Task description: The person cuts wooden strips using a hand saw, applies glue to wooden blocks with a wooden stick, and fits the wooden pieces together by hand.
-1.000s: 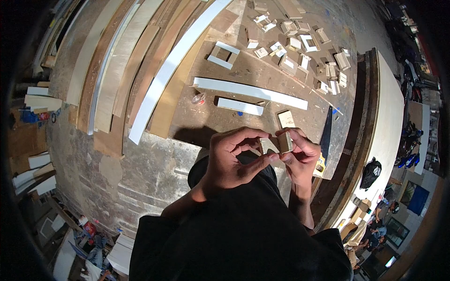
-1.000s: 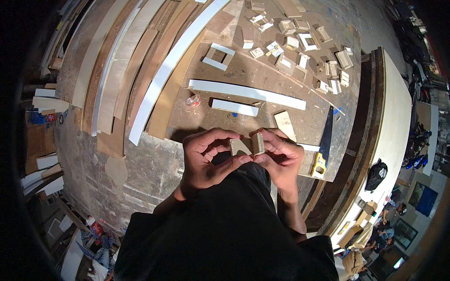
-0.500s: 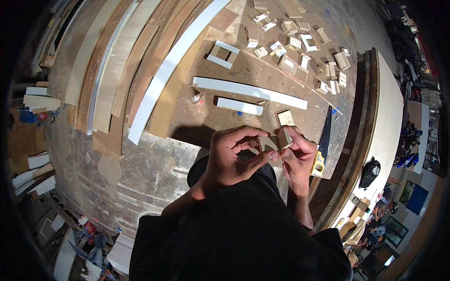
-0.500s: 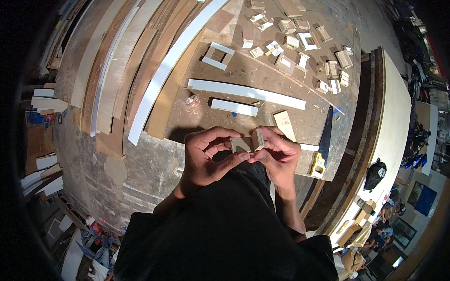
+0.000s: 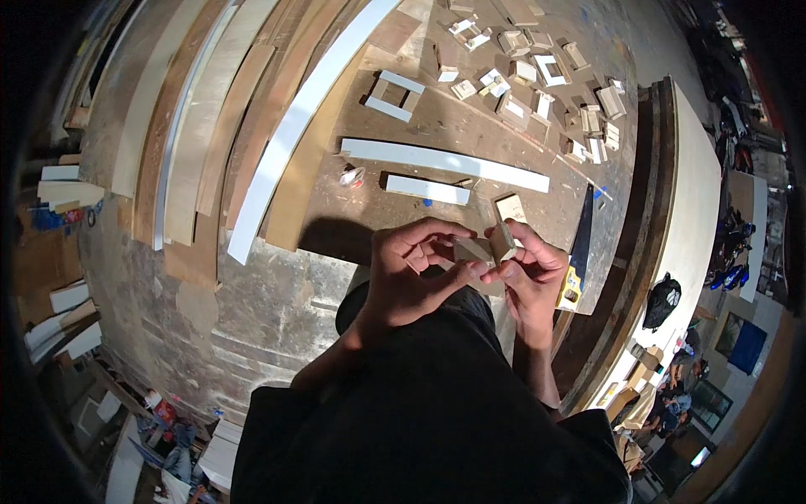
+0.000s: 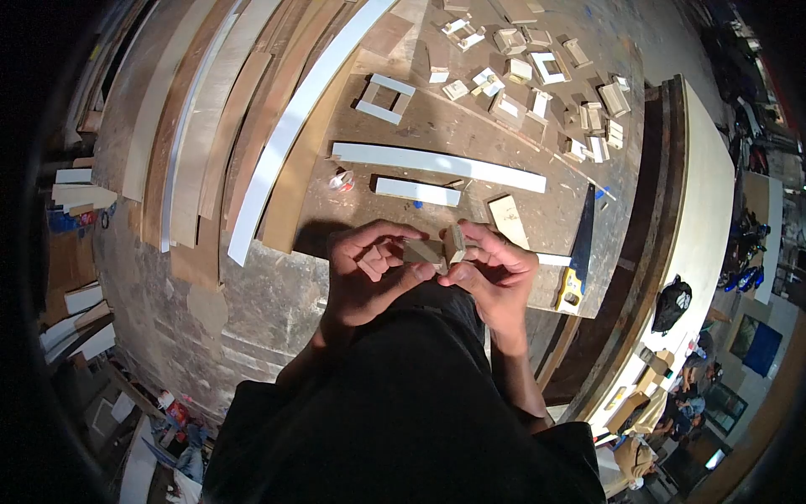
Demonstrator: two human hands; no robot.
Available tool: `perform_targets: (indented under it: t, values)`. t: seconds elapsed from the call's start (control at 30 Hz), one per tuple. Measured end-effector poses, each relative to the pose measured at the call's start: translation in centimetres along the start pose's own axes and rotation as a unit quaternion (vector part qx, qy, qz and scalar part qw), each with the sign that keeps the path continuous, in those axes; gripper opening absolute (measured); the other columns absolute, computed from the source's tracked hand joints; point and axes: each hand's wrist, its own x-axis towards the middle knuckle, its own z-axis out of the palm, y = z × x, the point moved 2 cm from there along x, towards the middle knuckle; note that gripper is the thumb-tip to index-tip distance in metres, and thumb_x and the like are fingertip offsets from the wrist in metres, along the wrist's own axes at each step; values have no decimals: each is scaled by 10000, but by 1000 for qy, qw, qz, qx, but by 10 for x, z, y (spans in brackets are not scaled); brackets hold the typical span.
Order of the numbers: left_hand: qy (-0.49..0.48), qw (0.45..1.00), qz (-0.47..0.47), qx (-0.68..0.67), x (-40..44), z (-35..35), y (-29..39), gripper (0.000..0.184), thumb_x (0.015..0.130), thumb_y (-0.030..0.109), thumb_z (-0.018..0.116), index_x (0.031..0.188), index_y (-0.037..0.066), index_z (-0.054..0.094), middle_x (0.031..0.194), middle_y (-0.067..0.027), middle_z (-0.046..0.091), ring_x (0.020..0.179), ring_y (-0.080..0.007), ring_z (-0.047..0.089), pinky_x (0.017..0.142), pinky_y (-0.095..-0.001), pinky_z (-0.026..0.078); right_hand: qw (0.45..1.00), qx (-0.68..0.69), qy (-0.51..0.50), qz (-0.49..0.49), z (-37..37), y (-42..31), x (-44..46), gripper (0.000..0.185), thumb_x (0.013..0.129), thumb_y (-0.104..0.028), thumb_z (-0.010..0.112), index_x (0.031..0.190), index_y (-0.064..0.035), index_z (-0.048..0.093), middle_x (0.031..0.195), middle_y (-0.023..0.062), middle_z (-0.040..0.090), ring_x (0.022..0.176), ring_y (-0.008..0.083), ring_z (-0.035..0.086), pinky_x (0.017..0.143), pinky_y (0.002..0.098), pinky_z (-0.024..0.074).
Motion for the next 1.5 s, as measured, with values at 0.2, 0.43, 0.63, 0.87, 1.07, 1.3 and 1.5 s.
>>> perform_targets:
  t: [0.2,0.43,0.63,0.87,1.07,1.3,1.5]
  values:
    - [-4,1000,5,13,5,-12,15,369,803,-50,769,1137,-69,612,1070,-143,675,968,-174,684,905,-328,563,986,-155,-48,-33,2,-22,12,435,784,131,696,1210,64,638,1171,187,595,1102,241,628,821,358,642]
    - [-38,998,38,40,10,-12,16,349,805,-24,779,1108,-82,616,1041,-155,685,962,-194,700,874,-324,578,996,-66,-54,8,10,-28,12,307,911,-31,636,1185,108,632,1226,225,575,1037,292,659,842,410,630]
    - [-22,998,51,29,9,-12,16,322,822,7,779,1088,-94,627,1007,-169,701,910,-168,711,802,-290,589,995,-94,-13,27,15,-19,10,381,1023,-223,560,1192,112,630,852,180,703,700,227,716,682,321,618]
    - [-32,995,47,77,10,-9,15,319,811,-1,780,1077,-86,627,980,-147,699,907,-182,710,851,-312,584,991,-131,10,34,16,-20,14,405,1038,-250,541,1191,114,632,771,151,705,608,185,699,679,278,587]
    - [-25,999,32,34,12,-7,15,334,807,0,784,1088,-82,623,987,-146,694,921,-169,701,859,-303,577,995,-63,-67,36,19,-28,18,467,912,-123,724,1280,117,565,853,137,712,702,153,694,675,259,562]
    - [-39,998,5,48,13,-9,15,326,786,-8,798,1064,-67,638,985,-129,690,938,-157,691,859,-307,572,986,-77,-122,80,7,-32,22,511,832,6,753,1285,123,546,982,151,716,757,134,678,699,260,536]
    - [-92,989,59,103,15,-13,17,341,803,30,810,1094,-55,654,1045,-111,684,878,-106,660,786,-249,575,983,-123,-125,60,7,-35,23,464,785,26,795,1204,107,611,1095,200,699,944,162,682,858,306,532]
